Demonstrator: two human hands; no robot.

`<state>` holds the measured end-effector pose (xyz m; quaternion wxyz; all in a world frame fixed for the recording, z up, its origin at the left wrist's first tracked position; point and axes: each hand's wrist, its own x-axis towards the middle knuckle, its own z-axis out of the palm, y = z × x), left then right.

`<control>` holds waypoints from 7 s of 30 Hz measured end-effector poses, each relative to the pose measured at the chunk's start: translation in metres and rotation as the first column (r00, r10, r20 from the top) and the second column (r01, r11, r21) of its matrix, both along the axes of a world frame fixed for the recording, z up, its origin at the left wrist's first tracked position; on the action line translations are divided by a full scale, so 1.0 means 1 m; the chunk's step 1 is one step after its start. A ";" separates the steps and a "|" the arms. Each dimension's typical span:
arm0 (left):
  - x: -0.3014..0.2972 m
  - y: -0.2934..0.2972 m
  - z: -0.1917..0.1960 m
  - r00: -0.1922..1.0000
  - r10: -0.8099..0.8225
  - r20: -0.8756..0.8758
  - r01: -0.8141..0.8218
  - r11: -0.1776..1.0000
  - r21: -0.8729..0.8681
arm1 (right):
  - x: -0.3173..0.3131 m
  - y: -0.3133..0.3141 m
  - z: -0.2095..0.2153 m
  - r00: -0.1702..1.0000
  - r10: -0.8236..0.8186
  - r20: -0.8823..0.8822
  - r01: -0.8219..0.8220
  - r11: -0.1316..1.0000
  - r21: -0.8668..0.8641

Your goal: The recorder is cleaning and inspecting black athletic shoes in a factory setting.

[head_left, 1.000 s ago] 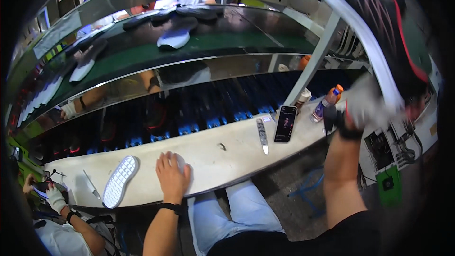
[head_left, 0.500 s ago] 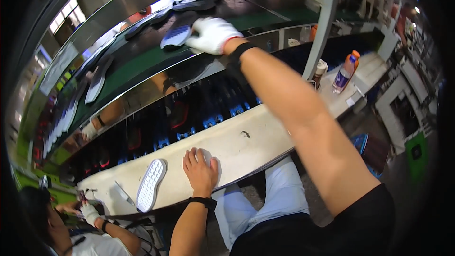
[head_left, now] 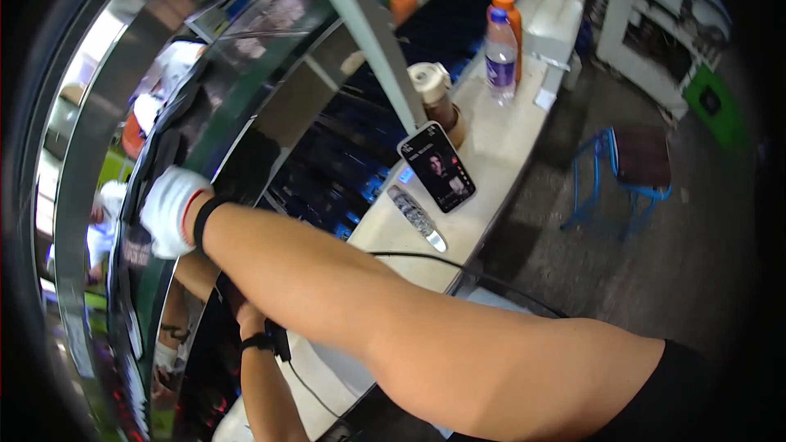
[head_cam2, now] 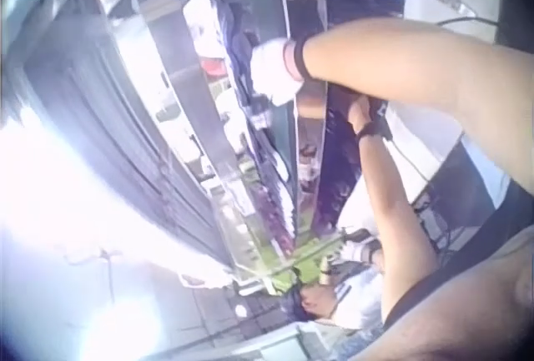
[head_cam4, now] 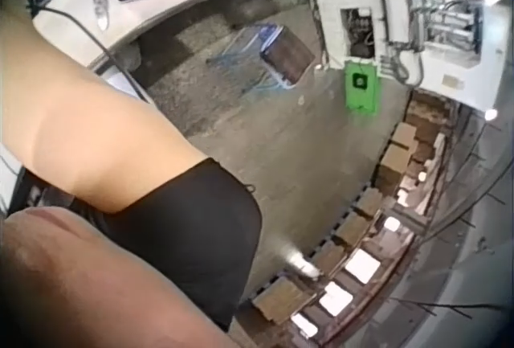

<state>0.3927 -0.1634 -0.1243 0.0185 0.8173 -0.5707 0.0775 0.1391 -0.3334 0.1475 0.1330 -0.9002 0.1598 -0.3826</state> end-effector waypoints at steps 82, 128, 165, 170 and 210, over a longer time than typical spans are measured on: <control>-0.390 0.195 0.136 0.662 -0.536 -0.524 -0.056 0.662 -0.747 | -0.299 0.190 -0.173 0.816 0.406 0.411 -0.565 0.711 0.419; -0.313 0.275 0.163 0.628 -0.143 -0.765 -0.213 0.914 -0.346 | -0.259 0.203 -0.231 0.937 0.320 -0.138 -0.253 0.897 0.363; -0.338 0.250 0.193 0.689 -0.245 -0.682 0.106 0.965 -0.240 | -0.294 0.206 -0.207 0.880 0.046 -0.472 0.007 0.994 0.111; -0.383 0.183 0.113 0.612 -0.666 -0.427 0.045 0.568 -0.822 | -0.317 0.206 -0.137 0.852 0.357 0.382 -0.504 0.755 0.420; -0.259 0.177 0.196 0.737 -0.377 -0.561 0.198 0.914 -0.355 | -0.185 0.172 -0.124 0.760 0.531 0.375 -0.643 0.535 0.547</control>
